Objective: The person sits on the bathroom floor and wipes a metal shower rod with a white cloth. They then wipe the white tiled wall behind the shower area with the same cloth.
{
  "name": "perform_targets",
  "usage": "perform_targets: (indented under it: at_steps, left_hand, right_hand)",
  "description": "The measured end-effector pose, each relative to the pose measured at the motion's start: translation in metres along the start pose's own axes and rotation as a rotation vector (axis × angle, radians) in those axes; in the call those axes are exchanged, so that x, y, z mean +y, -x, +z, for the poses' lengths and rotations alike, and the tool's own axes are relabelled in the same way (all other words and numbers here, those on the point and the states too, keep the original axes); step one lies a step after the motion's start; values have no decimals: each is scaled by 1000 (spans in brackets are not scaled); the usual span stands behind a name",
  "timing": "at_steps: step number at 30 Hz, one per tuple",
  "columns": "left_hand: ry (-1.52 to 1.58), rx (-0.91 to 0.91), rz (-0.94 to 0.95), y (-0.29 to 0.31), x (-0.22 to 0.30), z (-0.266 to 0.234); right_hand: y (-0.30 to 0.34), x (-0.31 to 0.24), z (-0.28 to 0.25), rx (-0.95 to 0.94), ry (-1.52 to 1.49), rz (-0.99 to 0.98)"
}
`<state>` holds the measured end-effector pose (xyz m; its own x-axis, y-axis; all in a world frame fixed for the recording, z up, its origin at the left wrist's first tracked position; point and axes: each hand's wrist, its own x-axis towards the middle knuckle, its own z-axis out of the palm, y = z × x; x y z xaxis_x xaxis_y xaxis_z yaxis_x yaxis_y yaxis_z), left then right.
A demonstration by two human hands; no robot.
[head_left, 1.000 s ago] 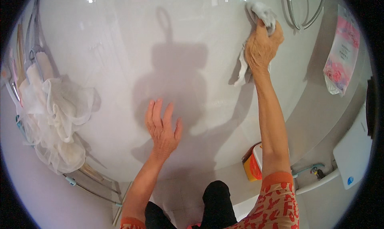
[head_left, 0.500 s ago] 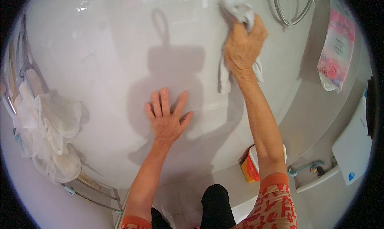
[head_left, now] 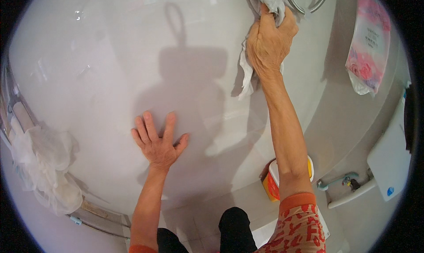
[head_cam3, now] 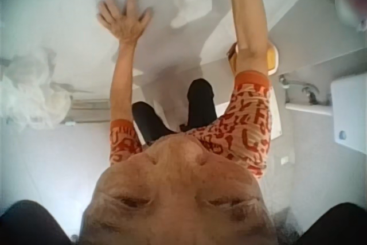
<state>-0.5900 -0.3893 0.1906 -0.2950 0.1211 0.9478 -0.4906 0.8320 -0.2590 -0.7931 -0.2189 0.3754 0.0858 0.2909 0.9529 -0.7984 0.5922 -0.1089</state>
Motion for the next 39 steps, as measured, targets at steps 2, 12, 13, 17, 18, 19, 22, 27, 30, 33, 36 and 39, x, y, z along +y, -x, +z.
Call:
perform_targets:
  at_steps: [2,12,13,17,18,19,22,27,30,33,36,39]
  left_hand:
    - [-10,3,9,-1,0,-1]
    - [15,39,35,-4,1,-1]
    - [18,43,38,-3,-1,-2]
    - [26,14,15,-6,10,-1]
    - [19,18,20,-6,10,-1]
    - [14,23,24,-6,11,-1]
    - [22,29,18,-3,1,-2]
    - [36,55,22,-5,4,-1]
    - [24,40,23,-4,4,-3]
    - [5,26,20,-2,2,-2]
    - [-11,17,21,-1,1,-2]
    - [-26,9,21,-1,0,-3]
  right_hand:
    - [4,11,-3,73,15,-24]
    - [59,95,-17,-15,188,220]
    - [63,102,-18,-25,187,293]
    - [70,105,-24,-73,280,412]
    - [70,91,-22,-74,319,398]
    - [72,74,-23,-66,251,319]
    - [78,10,-31,-123,132,103]
    - [71,8,-35,-90,-57,-89]
    - [59,28,-34,-145,-128,-68]
    - [54,45,-25,13,-39,-55]
    - [49,68,-20,66,-19,-50]
    - [42,88,-19,68,4,-38]
